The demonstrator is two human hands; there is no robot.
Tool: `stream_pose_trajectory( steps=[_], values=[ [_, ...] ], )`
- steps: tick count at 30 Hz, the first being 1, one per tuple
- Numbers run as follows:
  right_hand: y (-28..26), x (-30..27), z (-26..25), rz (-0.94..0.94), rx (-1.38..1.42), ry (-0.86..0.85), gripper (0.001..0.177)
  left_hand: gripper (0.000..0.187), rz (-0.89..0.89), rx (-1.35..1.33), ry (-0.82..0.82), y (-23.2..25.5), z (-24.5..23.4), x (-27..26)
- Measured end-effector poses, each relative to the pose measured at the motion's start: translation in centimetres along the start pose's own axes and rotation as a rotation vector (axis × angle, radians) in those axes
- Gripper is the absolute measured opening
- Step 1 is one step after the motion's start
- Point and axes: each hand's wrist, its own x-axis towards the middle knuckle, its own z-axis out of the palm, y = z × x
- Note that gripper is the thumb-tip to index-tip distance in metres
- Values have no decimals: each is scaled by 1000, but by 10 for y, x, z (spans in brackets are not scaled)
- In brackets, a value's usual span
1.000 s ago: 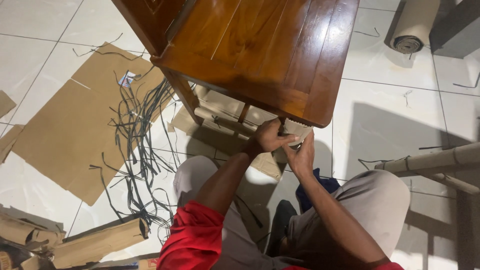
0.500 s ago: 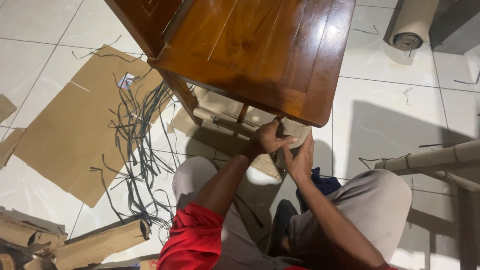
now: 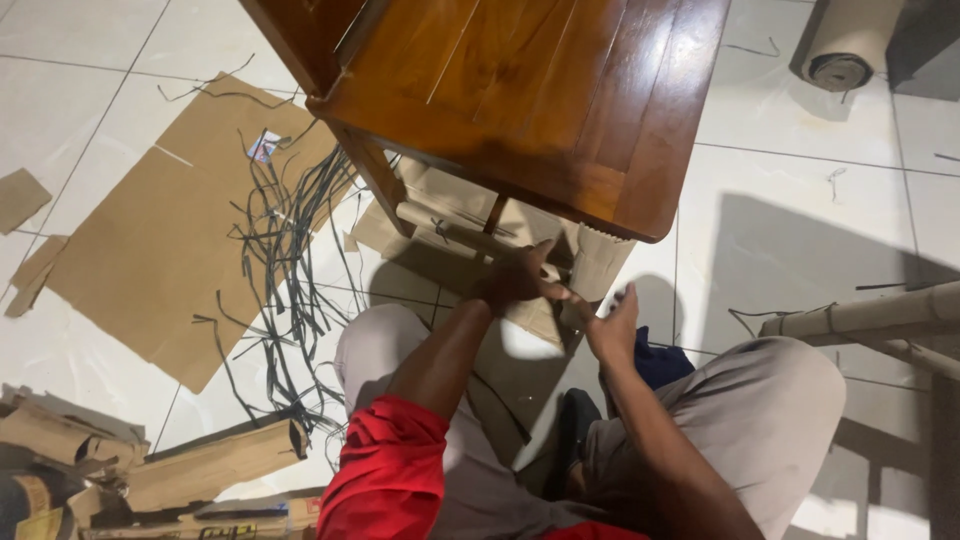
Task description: Wrapping a wooden chair leg with protective cardboard and securing it with plastic ties
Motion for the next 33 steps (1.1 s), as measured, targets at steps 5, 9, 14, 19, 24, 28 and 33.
stream_pose_trajectory(
  steps=[5, 9, 14, 19, 24, 28, 33],
  values=[
    [86, 37, 19, 87, -254, -225, 77, 86, 58, 264, 102, -92, 32, 44],
    [41, -3, 21, -87, -513, -469, 48, 60, 2, 391, 258, -99, 28, 23],
    [-2, -37, 59, -194, -792, -593, 60, 59, -87, 585, 229, -106, 40, -10],
    [28, -31, 119, -853, -1833, -867, 47, 58, -221, 257, 86, -88, 50, -65],
    [34, -59, 135, -217, -915, -862, 56, 64, -272, 263, 31, -148, 113, -65],
    [36, -67, 149, -456, -1042, -1029, 47, 60, -368, 310, 59, -203, 161, -74],
    [57, -78, 173, -944, -1332, -1174, 36, 59, -476, 220, 130, -194, 154, -132]
  ],
)
